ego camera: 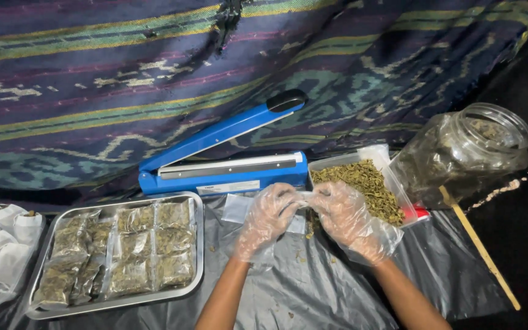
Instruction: The person fills small plastic bags with dried leaves from a container and a jar, using their hands and a small plastic cup.
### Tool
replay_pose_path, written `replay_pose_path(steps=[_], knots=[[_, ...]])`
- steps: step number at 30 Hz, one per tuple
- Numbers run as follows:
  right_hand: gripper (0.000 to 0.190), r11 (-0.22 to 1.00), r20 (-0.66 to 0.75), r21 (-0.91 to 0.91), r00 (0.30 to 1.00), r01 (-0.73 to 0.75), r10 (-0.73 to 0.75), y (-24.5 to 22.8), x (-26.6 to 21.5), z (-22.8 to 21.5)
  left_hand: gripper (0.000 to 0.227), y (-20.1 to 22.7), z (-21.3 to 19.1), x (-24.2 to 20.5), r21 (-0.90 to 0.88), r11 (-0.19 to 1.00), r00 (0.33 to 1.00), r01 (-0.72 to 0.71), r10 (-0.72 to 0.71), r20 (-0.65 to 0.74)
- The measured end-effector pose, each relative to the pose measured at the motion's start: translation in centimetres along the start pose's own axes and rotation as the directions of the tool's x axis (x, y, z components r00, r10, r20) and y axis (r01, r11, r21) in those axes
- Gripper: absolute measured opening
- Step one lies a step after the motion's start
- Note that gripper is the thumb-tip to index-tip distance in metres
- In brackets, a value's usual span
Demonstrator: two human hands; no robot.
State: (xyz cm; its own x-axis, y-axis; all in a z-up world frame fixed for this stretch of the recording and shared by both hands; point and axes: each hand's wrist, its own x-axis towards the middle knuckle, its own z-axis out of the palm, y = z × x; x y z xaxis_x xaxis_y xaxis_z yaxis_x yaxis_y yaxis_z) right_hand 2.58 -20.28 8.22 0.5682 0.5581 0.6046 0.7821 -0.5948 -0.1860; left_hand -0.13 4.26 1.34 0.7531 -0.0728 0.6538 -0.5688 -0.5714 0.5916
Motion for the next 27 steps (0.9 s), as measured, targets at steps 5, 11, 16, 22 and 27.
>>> replay_pose_path(steps=[5, 11, 16, 22, 27], knots=[[0.014, 0.997, 0.074, -0.075, 0.997, -0.003, 0.009, -2.2, 1.2, -0.8, 0.006, 0.2, -0.4, 0.3, 0.038, 0.997, 0.996, 0.071, -0.073, 0.058], [0.016, 1.0, 0.108, 0.023, 0.994, 0.019, -0.021, 0.1, 0.1, 1.2, 0.008, -0.7, 0.5, -0.8, -0.11, 0.976, 0.982, 0.186, -0.182, 0.045], [0.014, 0.995, -0.008, 0.08, 0.999, 0.051, -0.051, -0.5, 0.3, 1.1, 0.013, -1.9, 1.0, -0.9, 0.036, 0.999, 1.0, 0.025, -0.024, -0.003], [0.015, 0.996, -0.083, 0.054, 0.995, 0.068, -0.063, -0.4, 0.3, 1.4, 0.021, -1.6, 1.4, -1.1, 0.034, 0.999, 0.998, -0.002, 0.004, -0.063], [0.016, 0.997, -0.084, 0.051, 0.995, 0.065, -0.061, -0.3, 0.8, 1.6, 0.023, -1.9, 1.8, -1.0, -0.006, 1.0, 0.996, 0.0, 0.0, -0.09]])
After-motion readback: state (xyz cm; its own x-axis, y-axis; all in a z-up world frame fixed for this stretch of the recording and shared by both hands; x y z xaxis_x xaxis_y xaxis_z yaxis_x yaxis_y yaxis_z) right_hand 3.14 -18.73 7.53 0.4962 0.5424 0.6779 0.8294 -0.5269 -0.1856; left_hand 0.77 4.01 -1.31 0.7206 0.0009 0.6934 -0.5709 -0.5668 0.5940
